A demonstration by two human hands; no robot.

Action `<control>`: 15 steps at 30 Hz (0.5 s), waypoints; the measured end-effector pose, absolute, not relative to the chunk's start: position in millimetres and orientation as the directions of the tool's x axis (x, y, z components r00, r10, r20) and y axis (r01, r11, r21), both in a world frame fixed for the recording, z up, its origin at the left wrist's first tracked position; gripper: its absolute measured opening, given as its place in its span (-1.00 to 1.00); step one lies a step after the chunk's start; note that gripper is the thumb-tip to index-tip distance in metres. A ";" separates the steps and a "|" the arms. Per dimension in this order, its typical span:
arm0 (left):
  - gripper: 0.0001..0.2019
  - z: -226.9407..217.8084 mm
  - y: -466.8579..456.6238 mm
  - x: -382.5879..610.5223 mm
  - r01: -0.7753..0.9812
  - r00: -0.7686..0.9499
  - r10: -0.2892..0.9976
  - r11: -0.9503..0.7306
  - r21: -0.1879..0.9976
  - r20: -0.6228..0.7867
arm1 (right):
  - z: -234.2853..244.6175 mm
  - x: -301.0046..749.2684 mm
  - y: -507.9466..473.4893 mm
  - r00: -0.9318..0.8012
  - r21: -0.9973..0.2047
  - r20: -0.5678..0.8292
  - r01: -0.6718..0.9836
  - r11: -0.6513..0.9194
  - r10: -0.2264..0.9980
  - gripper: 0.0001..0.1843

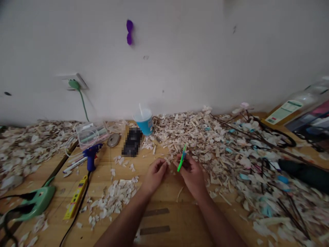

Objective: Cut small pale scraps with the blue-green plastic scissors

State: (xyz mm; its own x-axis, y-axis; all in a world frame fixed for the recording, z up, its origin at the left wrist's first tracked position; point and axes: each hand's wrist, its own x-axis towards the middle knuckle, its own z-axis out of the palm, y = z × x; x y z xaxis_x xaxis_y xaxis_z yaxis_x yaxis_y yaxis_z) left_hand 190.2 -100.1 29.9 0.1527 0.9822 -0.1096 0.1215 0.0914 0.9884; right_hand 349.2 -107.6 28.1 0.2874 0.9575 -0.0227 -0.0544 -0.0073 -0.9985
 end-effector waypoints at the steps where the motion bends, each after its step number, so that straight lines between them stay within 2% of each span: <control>1: -0.79 30.9 -100.2 187.1 0.203 0.106 0.992 0.045 0.978 -0.067 | 29.4 349.1 -107.6 0.298 -0.999 -0.012 -0.037 -0.001 0.954 -0.52; 4: -0.79 32.4 -100.7 177.7 0.373 0.003 0.997 -0.077 0.925 0.082 | 26.8 354.2 -108.7 0.386 -1.000 0.006 -0.015 0.013 0.923 -0.54; 7: -0.76 29.3 -101.2 173.3 0.369 0.034 0.984 -0.173 0.913 0.173 | 16.4 363.5 -112.7 0.387 -1.000 0.005 0.012 0.000 0.922 -0.55; 9: -0.68 26.0 -101.7 173.6 0.351 0.069 0.971 -0.238 0.906 0.229 | 10.2 370.2 -116.7 0.360 -0.995 0.048 0.099 0.013 0.932 -0.57; 12: -0.62 23.4 -103.5 176.2 0.390 0.071 0.960 -0.275 0.878 0.269 | 6.2 381.0 -120.1 0.342 -0.932 0.216 0.352 0.089 0.914 -0.65; 15: -0.68 24.7 -106.3 178.1 0.460 0.085 0.970 -0.241 0.854 0.228 | 3.0 389.8 -117.3 0.142 -0.699 0.418 0.681 0.218 0.897 -0.67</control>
